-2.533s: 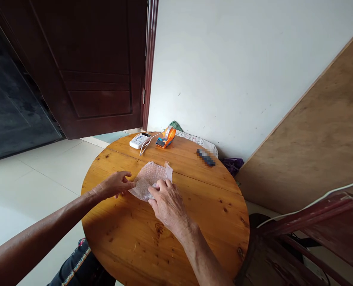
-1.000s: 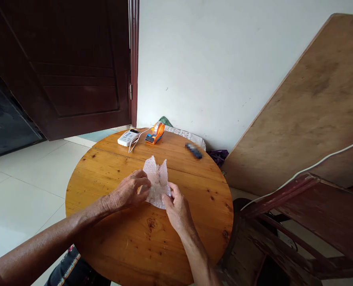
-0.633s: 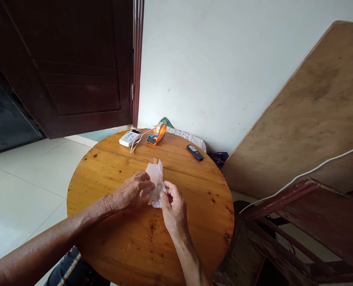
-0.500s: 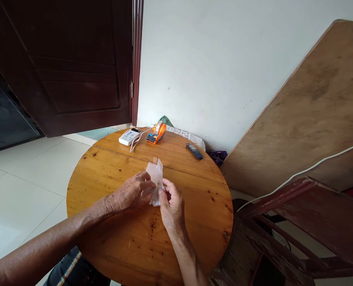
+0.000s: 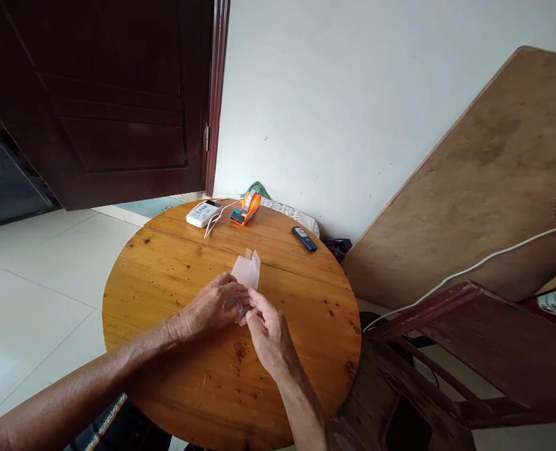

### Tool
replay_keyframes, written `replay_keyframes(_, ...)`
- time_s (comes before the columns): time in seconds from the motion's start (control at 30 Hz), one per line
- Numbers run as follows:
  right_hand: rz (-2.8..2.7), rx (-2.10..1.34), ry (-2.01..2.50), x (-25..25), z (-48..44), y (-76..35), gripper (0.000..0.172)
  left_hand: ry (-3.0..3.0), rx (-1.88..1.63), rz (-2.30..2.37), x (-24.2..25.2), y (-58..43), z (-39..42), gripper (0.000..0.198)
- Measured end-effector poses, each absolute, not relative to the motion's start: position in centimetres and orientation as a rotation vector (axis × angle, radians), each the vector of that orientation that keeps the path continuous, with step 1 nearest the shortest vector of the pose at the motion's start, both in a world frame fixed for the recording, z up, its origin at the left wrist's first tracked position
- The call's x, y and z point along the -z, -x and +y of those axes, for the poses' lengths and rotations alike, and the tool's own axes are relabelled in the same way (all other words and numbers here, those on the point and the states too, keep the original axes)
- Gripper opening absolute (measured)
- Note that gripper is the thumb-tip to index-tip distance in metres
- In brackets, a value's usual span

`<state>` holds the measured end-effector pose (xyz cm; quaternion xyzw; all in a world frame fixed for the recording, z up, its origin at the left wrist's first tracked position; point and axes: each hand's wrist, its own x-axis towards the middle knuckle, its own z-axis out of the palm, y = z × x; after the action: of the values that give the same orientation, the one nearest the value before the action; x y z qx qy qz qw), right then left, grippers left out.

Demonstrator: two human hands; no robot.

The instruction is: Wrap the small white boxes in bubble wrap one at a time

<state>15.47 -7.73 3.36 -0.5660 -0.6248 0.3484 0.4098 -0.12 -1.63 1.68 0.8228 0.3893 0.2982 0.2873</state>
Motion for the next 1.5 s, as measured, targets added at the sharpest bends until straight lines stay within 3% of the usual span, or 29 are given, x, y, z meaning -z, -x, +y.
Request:
replay_keyframes(0.1, -1.637, -0.897, 1.390, -3.1, -7.5, -15.6, 0.050, -2.126, -0.886, 0.996, -1.2, 0.4, -1.7, 0.036)
replay_keyframes(0.2, -1.774, -0.696, 1.492, -2.8, -7.1, -15.1, 0.056, -1.953, -0.916, 0.989, -1.3, 0.8, -1.7, 0.041)
replay_keyframes(0.33, -1.968, -0.448, 1.615, -3.3, -6.8, -14.5, 0.065, -1.837, -0.930, 1.094, -1.8, 0.7, -1.6, 0.030)
replay_keyframes(0.47, -1.910, -0.724, 1.557, -4.1, -6.8, -15.3, 0.071, -1.901, -0.877, 1.206, -1.5, -0.2, -1.6, 0.018)
replay_keyframes(0.57, -1.717, -0.821, 1.487, -4.1, -6.5, -17.0, 0.057, -1.920, -0.857, 1.232, -1.0, -0.5, -1.7, 0.029)
replay_keyframes(0.77, -1.621, -0.530, 1.527, -2.7, -5.1, -19.2, 0.022, -1.972, -0.783, 1.214, -1.2, -0.4, -1.9, 0.037)
replay_keyframes(0.93, -1.894, -0.470, 1.348, -2.2, -3.9, -18.3, 0.026, -1.981, -0.785, 1.186, -1.2, -0.3, -1.8, 0.039)
replay_keyframes(1.13, -2.053, -0.489, 1.273, -2.4, -2.4, -18.3, 0.031, -2.171, -0.853, 1.132, -1.6, 0.0, -2.6, 0.056)
replay_keyframes(1.33, -2.017, -0.650, 1.161, -1.8, -1.1, -18.4, 0.032, -2.515, -0.842, 0.989, -2.1, 0.3, -2.3, 0.035)
replay_keyframes(1.5, -1.761, -0.689, 1.332, -1.1, -0.6, -19.1, 0.018, -2.514, -0.804, 0.975, -2.1, 0.2, -1.9, 0.031)
